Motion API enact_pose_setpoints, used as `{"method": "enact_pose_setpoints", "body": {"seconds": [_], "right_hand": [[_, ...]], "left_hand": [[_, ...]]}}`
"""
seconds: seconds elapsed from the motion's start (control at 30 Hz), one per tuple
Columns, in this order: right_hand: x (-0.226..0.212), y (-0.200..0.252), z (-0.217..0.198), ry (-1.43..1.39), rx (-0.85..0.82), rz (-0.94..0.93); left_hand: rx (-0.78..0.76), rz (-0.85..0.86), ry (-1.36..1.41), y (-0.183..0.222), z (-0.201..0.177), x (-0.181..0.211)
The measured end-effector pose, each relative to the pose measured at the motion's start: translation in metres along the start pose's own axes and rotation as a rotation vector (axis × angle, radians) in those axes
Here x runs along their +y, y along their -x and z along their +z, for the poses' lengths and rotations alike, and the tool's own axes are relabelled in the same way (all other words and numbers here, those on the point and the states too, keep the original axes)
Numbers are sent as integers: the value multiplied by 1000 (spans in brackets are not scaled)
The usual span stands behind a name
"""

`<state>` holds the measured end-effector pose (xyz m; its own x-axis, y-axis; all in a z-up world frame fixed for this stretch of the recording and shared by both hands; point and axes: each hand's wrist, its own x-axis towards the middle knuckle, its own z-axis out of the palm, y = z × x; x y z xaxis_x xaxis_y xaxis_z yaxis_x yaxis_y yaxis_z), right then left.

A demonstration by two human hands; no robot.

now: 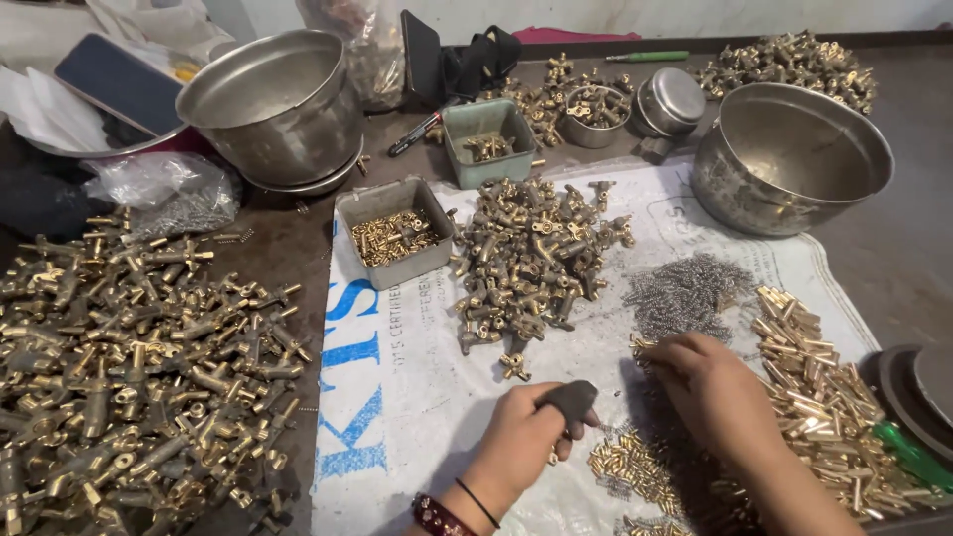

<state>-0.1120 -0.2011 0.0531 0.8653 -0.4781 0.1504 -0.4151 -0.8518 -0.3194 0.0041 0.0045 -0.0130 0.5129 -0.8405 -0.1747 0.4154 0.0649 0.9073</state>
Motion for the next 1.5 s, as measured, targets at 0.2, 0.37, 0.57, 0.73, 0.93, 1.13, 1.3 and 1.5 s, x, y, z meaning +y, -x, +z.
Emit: {"method": "enact_pose_setpoints", "body": {"seconds": [0.2,0.37,0.57,0.73,0.93,1.13,1.3,1.5], "right_hand": [[1,-33,6,101,-2,-102],[-6,-47,13,234,-69,-166],[-13,-52,21,359,-161,-51],[-9,-39,29,373,-94,-28],[-34,-15,7,91,-29,9],[-60,28,13,-527,80,-319],[-59,33,29,-374,196,-385],[-54,25,22,-496,7,-206]], "left_hand": [[13,-140,5,16,10,41],[94,-261,81,11,11,47],[98,-240,188,11,9,49],[107,-274,244,12,6,50],[72,-244,227,10,3,43],[59,-185,346,9,4,37],[75,-210,318,6,3,29],[17,-245,185,5,1,23]]}}
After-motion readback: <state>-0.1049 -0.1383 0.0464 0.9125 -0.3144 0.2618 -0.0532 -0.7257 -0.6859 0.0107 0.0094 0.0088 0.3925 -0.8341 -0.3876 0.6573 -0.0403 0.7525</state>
